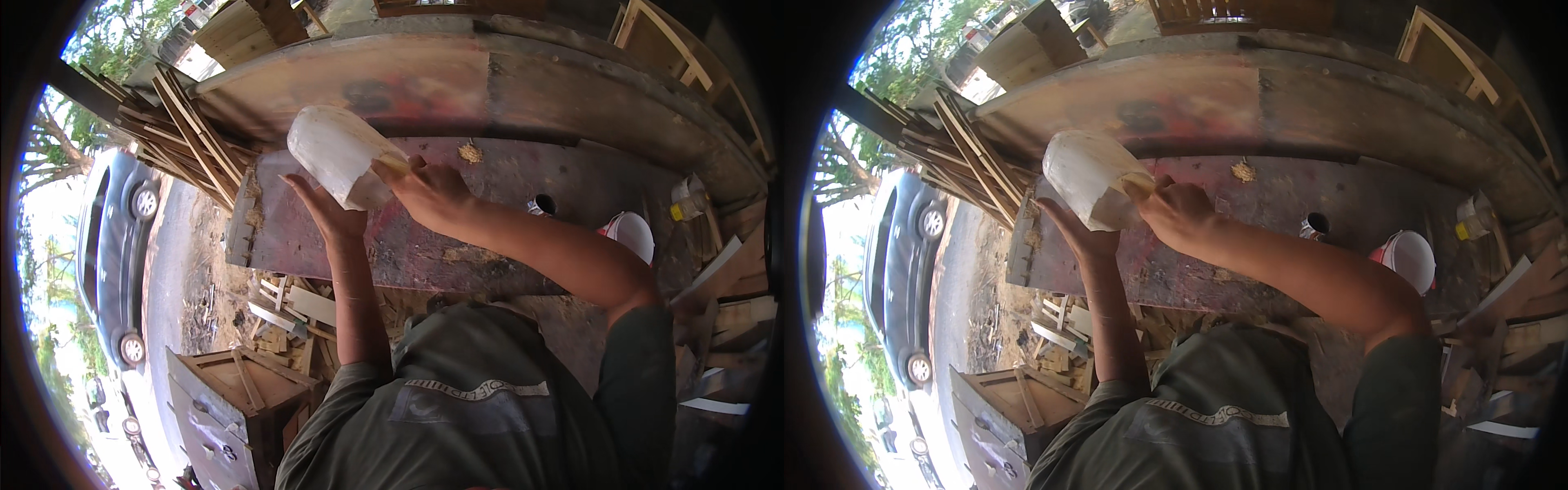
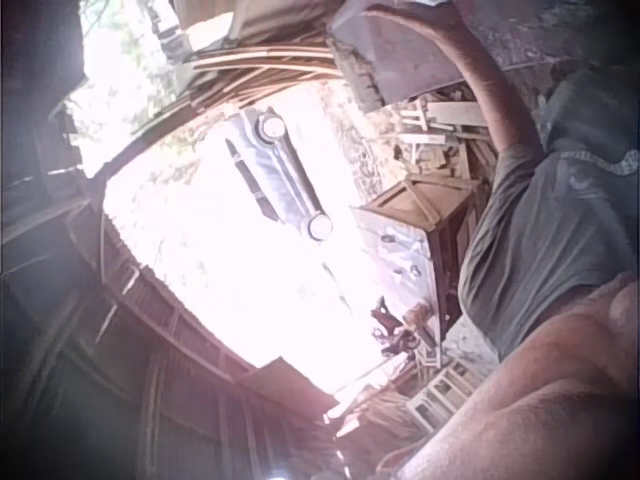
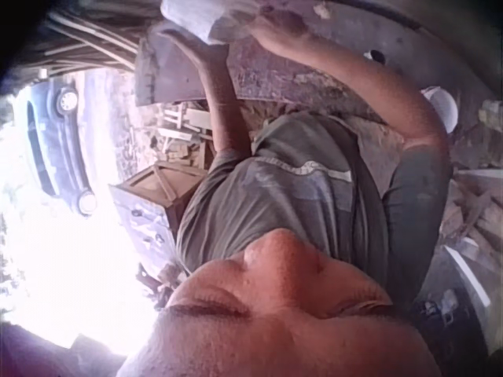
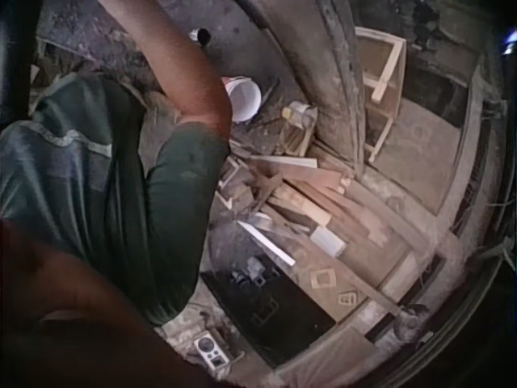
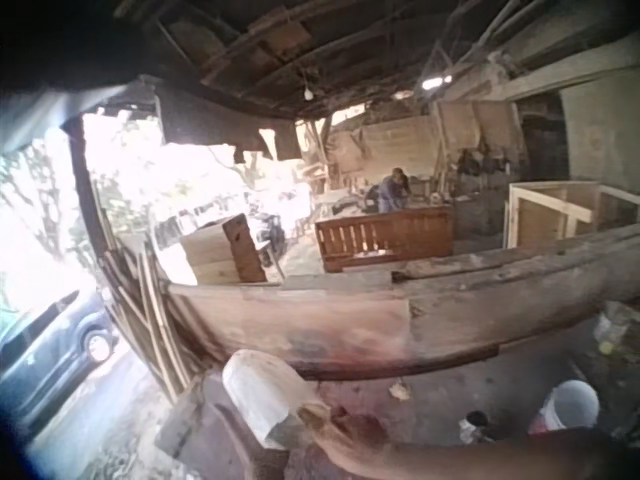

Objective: The person hits a plastic container with a wooden stick to remove debris, pours liquid from a large jug into the container, and then stirs the liquid with the wooden stick.

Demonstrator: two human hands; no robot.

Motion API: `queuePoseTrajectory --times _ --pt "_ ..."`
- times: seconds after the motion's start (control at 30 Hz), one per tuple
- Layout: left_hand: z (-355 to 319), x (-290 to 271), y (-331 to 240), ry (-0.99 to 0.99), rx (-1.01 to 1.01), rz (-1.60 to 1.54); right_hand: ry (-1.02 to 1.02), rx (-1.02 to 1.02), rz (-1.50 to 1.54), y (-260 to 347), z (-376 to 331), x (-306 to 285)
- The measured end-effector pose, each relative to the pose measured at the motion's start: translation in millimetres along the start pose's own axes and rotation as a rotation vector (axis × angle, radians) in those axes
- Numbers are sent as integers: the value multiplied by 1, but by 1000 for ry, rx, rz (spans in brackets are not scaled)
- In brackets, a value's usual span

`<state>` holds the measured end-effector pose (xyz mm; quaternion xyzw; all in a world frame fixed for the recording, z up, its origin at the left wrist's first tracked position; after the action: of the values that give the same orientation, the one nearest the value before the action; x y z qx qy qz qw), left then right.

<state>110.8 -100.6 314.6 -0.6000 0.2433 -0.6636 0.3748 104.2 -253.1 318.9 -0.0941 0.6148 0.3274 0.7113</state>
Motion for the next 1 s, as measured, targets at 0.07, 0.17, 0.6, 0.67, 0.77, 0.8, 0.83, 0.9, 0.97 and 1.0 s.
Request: queuePoseTrajectory --times 0.07,0.17,0.6,0.67,0.77,0.8,0.83,0.9,0.97,1.0 --pt "5 -12 -1 31 -22 -129 7 -32 -114 4 0 -2" --pt "4 -11 -3 -54 51 -42 32 -55 -190 7 2 -5" --pt "12 -41 8 -117 275 -177 279 -12 764 22 -38 7" --pt "17 -47 15 -20 310 -338 277 -42 825 31 -50 11" --pt "21 -58 19 41 341 -411 352 63 719 30 -44 -2" --pt "20 -57 21 28 343 -387 319 92 706 18 -35 -4" --pt "18 -59 20 6 341 -346 286 120 692 7 -28 -3" --pt "25 -54 24 -10 343 -301 69 -43 796 25 -39 7" --pt "17 -56 20 -4 336 -291 223 42 756 23 -41 18" --pt "22 -56 18 -8 342 -282 304 85 740 25 -43 20"
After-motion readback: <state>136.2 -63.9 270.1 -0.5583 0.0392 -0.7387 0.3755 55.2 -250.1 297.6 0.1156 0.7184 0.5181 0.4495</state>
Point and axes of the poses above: each hand's wrist, its own z-axis towards the middle knuckle, its own x-axis out of the palm, y = z × x, the point moved 4 cm from there along z, towards the middle knuckle, and after that the axes turned 5 degrees about z, right-handed, at the moved point
